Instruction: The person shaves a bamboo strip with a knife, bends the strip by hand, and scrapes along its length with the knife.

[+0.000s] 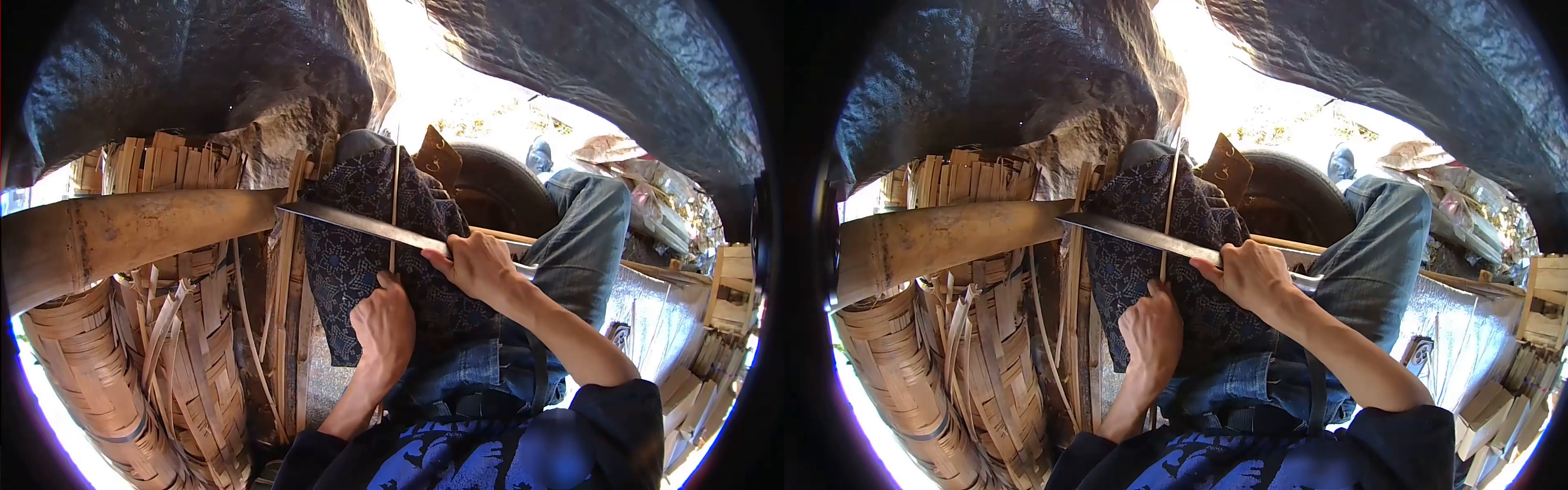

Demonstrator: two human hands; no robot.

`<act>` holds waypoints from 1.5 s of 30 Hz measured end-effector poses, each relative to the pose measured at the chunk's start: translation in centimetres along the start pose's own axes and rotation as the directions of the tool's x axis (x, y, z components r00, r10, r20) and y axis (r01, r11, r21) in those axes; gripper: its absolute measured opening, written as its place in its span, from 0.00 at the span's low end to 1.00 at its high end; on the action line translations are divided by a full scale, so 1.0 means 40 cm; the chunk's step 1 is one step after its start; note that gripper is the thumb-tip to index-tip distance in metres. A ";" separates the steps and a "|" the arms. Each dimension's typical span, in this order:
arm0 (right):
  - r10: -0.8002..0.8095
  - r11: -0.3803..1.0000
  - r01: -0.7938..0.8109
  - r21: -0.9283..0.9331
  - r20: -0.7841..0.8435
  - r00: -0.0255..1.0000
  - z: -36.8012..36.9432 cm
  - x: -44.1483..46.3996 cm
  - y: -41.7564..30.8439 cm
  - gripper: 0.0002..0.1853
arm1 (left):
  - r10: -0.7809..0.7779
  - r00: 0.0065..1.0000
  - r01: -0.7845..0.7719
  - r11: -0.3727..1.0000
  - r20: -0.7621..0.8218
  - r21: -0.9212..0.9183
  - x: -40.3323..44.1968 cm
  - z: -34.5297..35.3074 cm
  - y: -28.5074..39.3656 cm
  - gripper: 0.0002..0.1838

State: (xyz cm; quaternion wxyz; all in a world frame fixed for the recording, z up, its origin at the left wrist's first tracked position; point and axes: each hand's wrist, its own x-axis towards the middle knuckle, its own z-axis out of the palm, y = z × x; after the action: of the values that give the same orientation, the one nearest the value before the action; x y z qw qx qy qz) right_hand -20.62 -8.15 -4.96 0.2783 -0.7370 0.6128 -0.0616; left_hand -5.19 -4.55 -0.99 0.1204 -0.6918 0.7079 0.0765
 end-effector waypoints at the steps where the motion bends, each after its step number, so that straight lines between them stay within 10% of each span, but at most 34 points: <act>1: 0.014 1.000 -0.014 0.018 -0.002 1.000 0.004 0.007 -0.004 0.29 | -0.002 1.000 0.002 1.000 -0.002 -0.018 0.001 -0.001 -0.002 0.11; 11: 0.191 0.980 -0.189 0.057 -0.046 0.980 0.014 0.209 0.104 0.38 | -0.002 0.998 0.018 0.963 0.059 -0.270 -0.051 -0.020 -0.027 0.14; 15: 0.199 0.840 -0.301 0.452 0.260 0.945 -0.052 0.186 0.070 0.36 | -0.031 1.000 0.019 0.743 -0.005 -0.669 -0.017 0.009 -0.098 0.17; 18: 0.170 0.876 -0.286 0.388 0.307 0.936 -0.074 0.121 0.049 0.38 | 0.001 0.941 0.305 0.438 0.340 -0.846 0.006 0.002 -0.129 0.20; 20: -0.052 0.929 -0.044 0.368 0.248 0.967 -0.057 0.082 0.047 0.36 | -0.033 0.903 0.416 0.310 0.428 -0.855 0.009 -0.028 -0.121 0.20; 28: -0.134 0.988 0.116 0.105 0.180 0.974 -0.018 0.065 0.017 0.32 | 0.110 0.824 0.562 -0.043 0.555 -0.826 0.010 0.021 -0.181 0.20; 30: -0.434 0.900 0.421 -0.110 -0.299 0.849 0.025 0.065 0.035 0.30 | 0.228 0.797 0.603 -0.360 0.559 -0.712 0.011 0.022 -0.189 0.18; 33: -0.442 0.897 0.414 -0.156 -0.336 0.832 0.046 0.087 0.022 0.29 | 0.237 0.770 0.606 -0.564 0.592 -0.561 -0.015 0.005 -0.170 0.17; 45: -0.467 0.884 0.436 -0.168 -0.266 0.843 0.053 0.119 0.024 0.21 | 0.239 0.774 0.532 -0.746 0.586 -0.399 -0.066 -0.008 -0.149 0.17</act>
State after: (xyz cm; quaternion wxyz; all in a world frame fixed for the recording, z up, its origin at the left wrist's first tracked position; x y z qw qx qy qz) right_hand -19.39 -12.00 -8.42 0.1224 -0.8557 0.4591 -0.2051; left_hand 0.77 -2.27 0.40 -0.4153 -0.4709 -0.0722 0.7750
